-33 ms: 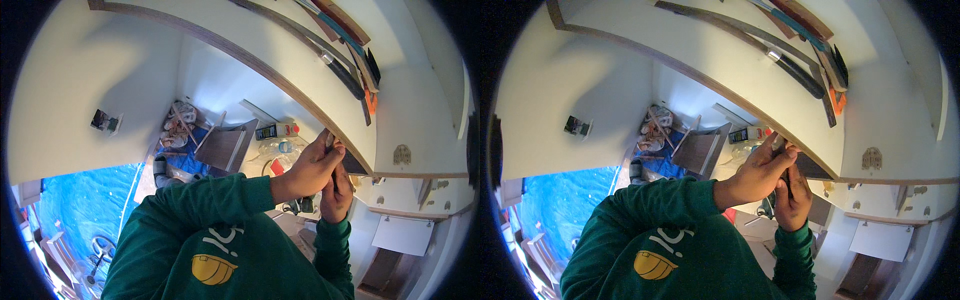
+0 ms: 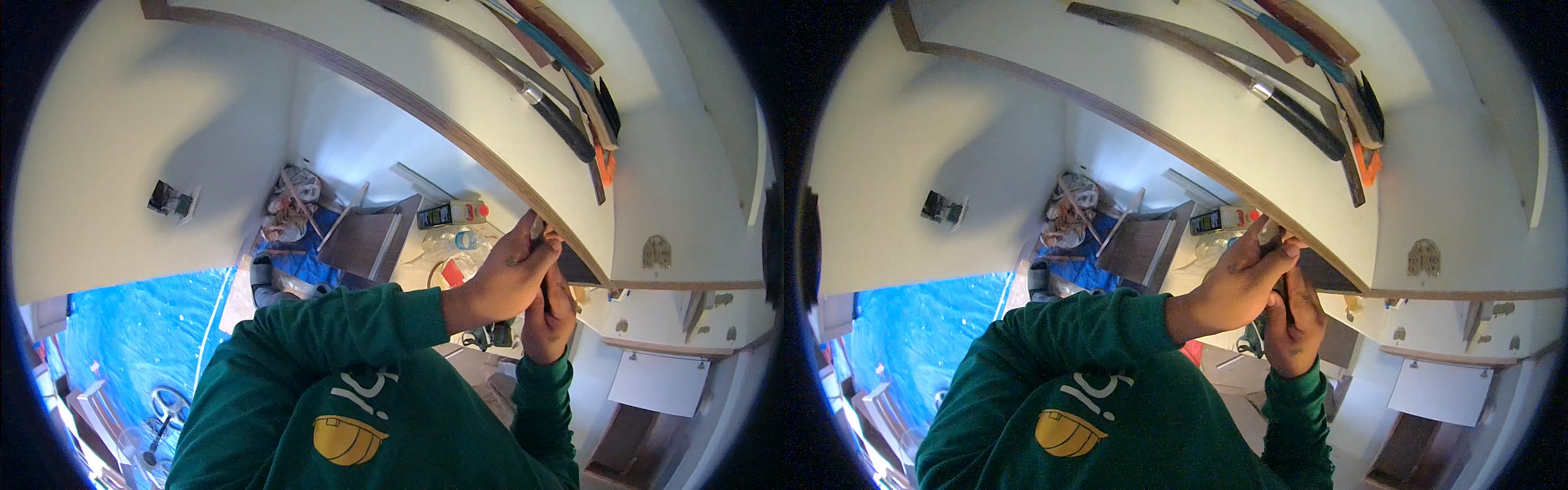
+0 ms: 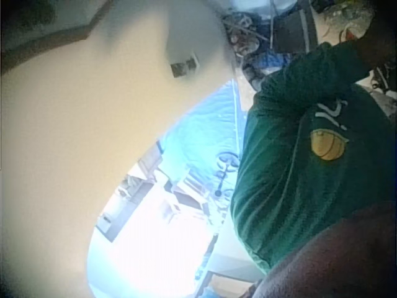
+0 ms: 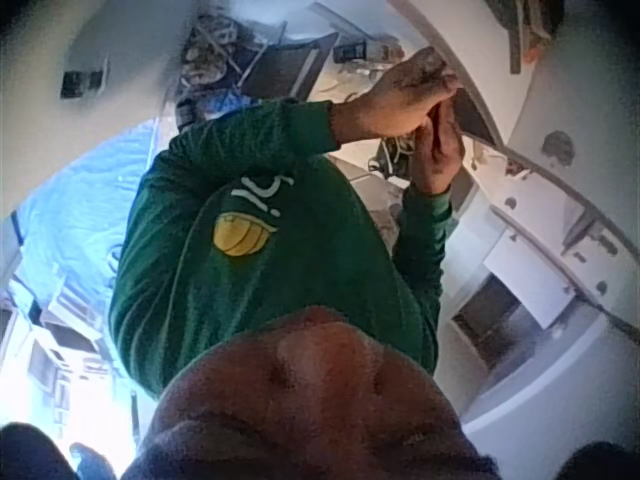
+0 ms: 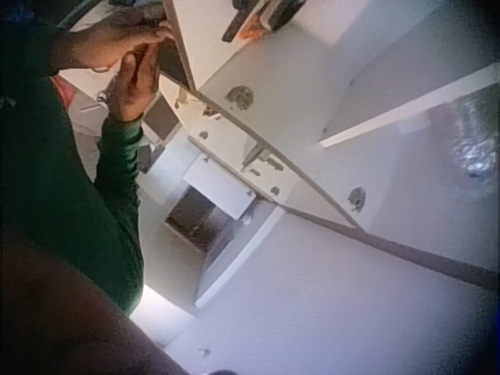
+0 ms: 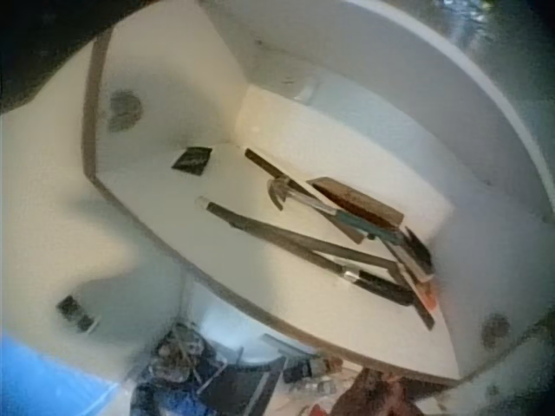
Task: The person assembles a cabinet by attaching a wooden trim piece to the edge of a white shelf. They use a hammer to tap the trim into place and then apply a small amount of adhesive from a bottle to secure it.
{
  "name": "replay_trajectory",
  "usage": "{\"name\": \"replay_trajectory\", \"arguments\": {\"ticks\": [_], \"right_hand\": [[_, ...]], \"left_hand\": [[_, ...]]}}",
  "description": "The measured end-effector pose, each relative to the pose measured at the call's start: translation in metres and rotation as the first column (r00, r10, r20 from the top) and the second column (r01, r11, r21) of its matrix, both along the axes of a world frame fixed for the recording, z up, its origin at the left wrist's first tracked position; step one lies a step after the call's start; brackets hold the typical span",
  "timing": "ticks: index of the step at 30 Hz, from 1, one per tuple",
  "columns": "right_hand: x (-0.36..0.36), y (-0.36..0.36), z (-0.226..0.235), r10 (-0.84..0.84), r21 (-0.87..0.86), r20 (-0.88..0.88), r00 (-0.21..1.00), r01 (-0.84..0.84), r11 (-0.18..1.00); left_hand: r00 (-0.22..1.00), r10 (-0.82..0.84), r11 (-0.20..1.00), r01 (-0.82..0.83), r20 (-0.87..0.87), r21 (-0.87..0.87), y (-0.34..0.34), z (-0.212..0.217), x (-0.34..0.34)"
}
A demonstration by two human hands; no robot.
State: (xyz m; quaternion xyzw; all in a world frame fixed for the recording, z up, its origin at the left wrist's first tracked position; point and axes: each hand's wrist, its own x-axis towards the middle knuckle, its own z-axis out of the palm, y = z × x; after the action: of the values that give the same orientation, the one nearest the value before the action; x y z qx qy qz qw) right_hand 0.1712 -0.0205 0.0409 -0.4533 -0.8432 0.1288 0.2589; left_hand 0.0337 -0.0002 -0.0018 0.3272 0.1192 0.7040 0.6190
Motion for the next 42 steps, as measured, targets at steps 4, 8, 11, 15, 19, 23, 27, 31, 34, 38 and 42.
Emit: {"name": "replay_trajectory", "arguments": {"ticks": [4,8,11,15,19,23,27,31,34,38,42], "right_hand": [[0.0,0.002,0.0,0.031,0.075,0.065,0.997,-0.035,0.997],[-0.003,0.006,-0.002,0.036,0.073,0.022,0.999,-0.037,0.997],[-0.005,0.012,-0.006,0.068,0.12,0.002,0.998,-0.067,0.991],[-0.007,0.011,-0.001,0.044,0.106,0.042,0.998,-0.049,0.993],[-0.014,0.01,0.009,-0.007,-0.034,0.066,0.998,0.01,0.999],[-0.011,0.017,-0.001,0.06,0.099,0.027,0.998,-0.062,0.993],[-0.002,0.013,-0.004,0.071,0.117,0.028,0.997,-0.074,0.99],[-0.005,0.007,0.004,-0.006,-0.052,0.045,0.999,0.008,0.999],[-0.007,0.013,0.001,0.061,0.086,0.039,0.997,-0.064,0.994],[-0.006,0.011,0.001,0.062,0.095,0.033,0.998,-0.065,0.993],[-0.006,0.014,-0.004,0.082,0.096,-0.013,0.997,-0.08,0.992]], "left_hand": [[0.992,0.086,0.996,-0.086,-0.097,-0.001,0.0,0.001,0.0],[0.995,0.03,0.998,-0.036,-0.1,-0.054,0.002,0.004,-0.004],[0.995,-0.028,0.996,0.019,-0.097,-0.092,0.004,0.005,-0.009],[0.998,-0.049,0.994,0.045,-0.038,-0.1,0.008,0.006,-0.009],[0.953,0.065,0.997,-0.074,-0.297,-0.019,0.012,0.004,-0.015],[0.966,0.075,0.997,-0.081,-0.249,-0.012,0.012,0.003,-0.012],[1.0,-0.005,0.995,0.002,-0.027,-0.096,0.006,0.009,-0.006],[1.0,0.006,0.998,-0.007,-0.013,-0.059,0.01,0.007,-0.004],[1.0,-0.02,0.993,0.023,0.023,-0.113,0.011,0.005,-0.004],[1.0,-0.025,0.989,0.027,0.018,-0.143,0.007,0.01,-0.004],[1.0,-0.029,0.994,0.028,-0.003,-0.104,0.014,0.004,-0.003]]}}
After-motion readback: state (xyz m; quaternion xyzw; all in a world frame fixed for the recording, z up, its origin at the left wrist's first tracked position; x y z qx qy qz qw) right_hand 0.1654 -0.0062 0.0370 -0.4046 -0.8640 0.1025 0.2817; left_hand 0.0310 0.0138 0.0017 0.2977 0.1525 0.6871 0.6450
